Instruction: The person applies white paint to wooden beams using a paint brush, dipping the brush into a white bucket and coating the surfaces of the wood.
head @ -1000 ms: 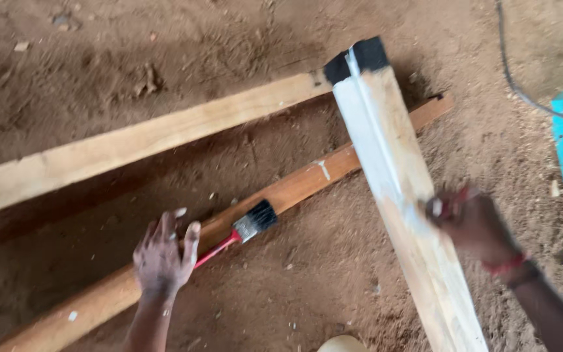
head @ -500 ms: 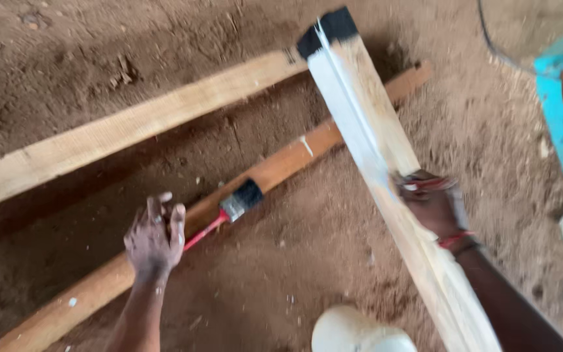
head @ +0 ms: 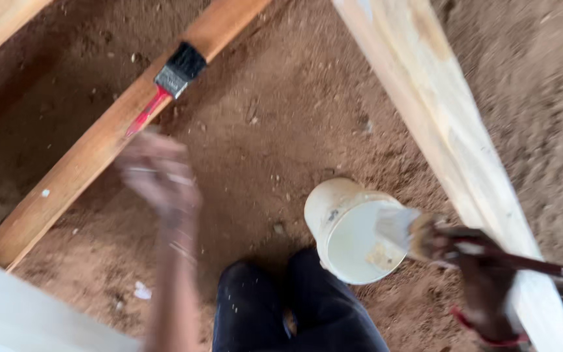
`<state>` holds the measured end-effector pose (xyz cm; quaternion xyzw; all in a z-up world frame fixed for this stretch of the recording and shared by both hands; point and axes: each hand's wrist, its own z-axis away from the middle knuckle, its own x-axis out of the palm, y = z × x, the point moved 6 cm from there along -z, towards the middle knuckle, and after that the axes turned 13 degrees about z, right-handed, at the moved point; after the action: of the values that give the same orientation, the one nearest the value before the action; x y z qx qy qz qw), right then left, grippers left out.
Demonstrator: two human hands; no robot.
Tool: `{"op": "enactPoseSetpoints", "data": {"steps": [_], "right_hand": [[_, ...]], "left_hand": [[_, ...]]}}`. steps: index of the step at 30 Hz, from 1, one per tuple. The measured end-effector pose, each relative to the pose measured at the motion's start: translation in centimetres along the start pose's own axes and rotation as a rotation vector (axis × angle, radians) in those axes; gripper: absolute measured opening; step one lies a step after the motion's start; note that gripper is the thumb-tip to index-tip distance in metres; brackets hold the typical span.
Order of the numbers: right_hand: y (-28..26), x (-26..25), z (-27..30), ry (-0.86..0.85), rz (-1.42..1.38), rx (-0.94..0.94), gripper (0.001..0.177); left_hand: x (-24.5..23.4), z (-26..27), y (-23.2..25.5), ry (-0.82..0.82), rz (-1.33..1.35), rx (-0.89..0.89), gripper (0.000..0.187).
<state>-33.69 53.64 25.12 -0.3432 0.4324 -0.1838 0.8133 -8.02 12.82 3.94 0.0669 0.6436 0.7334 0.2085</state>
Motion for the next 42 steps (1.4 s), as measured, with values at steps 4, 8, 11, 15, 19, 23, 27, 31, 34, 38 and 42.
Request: {"op": "enactPoseSetpoints", "data": {"steps": [4, 8, 11, 15, 19, 23, 27, 31, 34, 38, 42], "right_hand": [[3.8, 7.5, 1.0, -0.16, -0.086, -0.032, 0.015], [4.1, 12.3, -1.7, 0.057, 0.535, -0.355, 0.014], [5.4, 14.5, -2.1, -0.072, 0.505, -0.31, 0.011], [4.6, 11.1, 0.8, -0.029, 0.471, -0.157, 0.019], [4.5, 8.2, 1.2, -0.065, 0.039, 0.101, 0.024], [0.9, 8.0, 1.6, 0.089, 0.033, -0.043, 0.021], [-1.1, 12.3, -1.1, -0.006, -0.355, 0.087, 0.018], [-0.2, 17.8, -3.1, -0.061, -0.542, 0.283, 0.013], [2.1, 20.5, -5.1, -0.149, -0.577, 0.426, 0.036], [1.9, 24.0, -6.0, -0.482, -0.83, 0.317, 0.016], [1.1, 27.3, -4.7, -0.447, -0.885, 0.379, 0.018]], "left_hand": [[8.4, 12.7, 5.8, -0.399, 0.222, -0.331, 0.034], [12.5, 18.0, 6.0, -0.591, 0.036, -0.286, 0.043], [14.4, 20.2, 2.5, -0.696, -0.239, -0.138, 0.058], [14.1, 20.6, 3.5, -0.587, -0.728, 0.765, 0.061], [11.2, 17.9, 2.3, -0.665, 0.061, -0.463, 0.074], [5.9, 14.7, 5.0, -0.585, 0.073, -0.578, 0.077], [-0.2, 11.3, 6.2, -0.539, 0.065, -0.423, 0.075], [-5.3, 7.1, 4.9, -0.401, 0.025, -0.519, 0.072], [-9.0, 5.4, 3.3, -0.242, 0.228, -0.704, 0.075], [-11.3, 4.8, -0.3, -0.241, 0.263, -0.702, 0.077], [-12.8, 4.4, -4.3, -0.298, 0.154, -0.675, 0.071]]}}
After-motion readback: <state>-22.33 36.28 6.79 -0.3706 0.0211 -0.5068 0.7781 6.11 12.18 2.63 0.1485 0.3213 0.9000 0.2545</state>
